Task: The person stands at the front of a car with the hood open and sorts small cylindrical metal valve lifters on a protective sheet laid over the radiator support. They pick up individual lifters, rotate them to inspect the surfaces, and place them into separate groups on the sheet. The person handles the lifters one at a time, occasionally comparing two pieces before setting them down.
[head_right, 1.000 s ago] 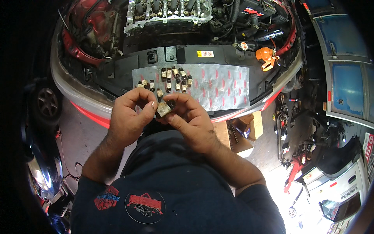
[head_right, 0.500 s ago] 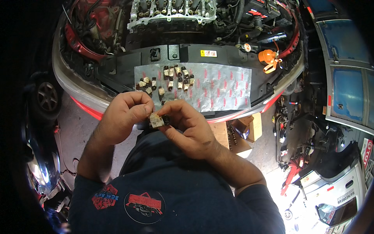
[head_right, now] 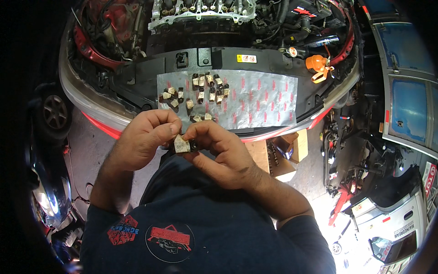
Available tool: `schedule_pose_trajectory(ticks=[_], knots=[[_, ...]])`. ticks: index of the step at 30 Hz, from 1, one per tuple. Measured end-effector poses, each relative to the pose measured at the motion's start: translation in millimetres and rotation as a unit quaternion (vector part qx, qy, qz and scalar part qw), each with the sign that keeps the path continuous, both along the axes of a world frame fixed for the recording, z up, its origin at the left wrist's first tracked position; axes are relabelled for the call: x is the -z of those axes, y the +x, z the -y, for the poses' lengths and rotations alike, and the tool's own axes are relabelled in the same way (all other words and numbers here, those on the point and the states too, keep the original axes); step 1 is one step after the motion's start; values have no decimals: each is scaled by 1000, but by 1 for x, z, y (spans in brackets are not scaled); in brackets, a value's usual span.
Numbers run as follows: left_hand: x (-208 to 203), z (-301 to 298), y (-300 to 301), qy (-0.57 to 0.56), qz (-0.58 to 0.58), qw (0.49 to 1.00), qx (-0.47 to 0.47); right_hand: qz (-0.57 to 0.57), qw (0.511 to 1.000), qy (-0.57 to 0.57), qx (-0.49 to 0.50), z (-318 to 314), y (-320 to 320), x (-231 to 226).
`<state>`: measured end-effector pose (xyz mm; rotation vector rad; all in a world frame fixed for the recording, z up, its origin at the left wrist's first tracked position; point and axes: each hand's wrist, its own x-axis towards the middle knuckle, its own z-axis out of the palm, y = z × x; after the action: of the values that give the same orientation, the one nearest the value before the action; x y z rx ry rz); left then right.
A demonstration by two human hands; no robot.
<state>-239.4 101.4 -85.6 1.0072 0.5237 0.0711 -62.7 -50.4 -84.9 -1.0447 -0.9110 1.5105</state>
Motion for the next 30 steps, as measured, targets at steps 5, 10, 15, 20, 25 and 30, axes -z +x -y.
schedule_pose_trajectory(ticks=[5, 10, 15, 20, 25, 30], knots=[[4, 4, 0, 1, -14, 1000, -8, 0, 1000, -18, -6, 2, 1, 6], [1, 7, -2, 73, -48, 995, -42, 24, 999, -18, 11, 2, -1, 9], [5, 16, -2, 156, 6, 973, -170, 27, 999, -23, 36, 0, -4, 6], [9, 28, -9, 183, 24, 967, -173, 47, 996, -12, 69, -3, -7, 6], [11, 38, -5, 123, 44, 973, -189, 149, 986, 46, 54, -4, -5, 5], [8, 38, -3, 65, 68, 971, -219, 202, 976, 52, 63, -7, -3, 6]])
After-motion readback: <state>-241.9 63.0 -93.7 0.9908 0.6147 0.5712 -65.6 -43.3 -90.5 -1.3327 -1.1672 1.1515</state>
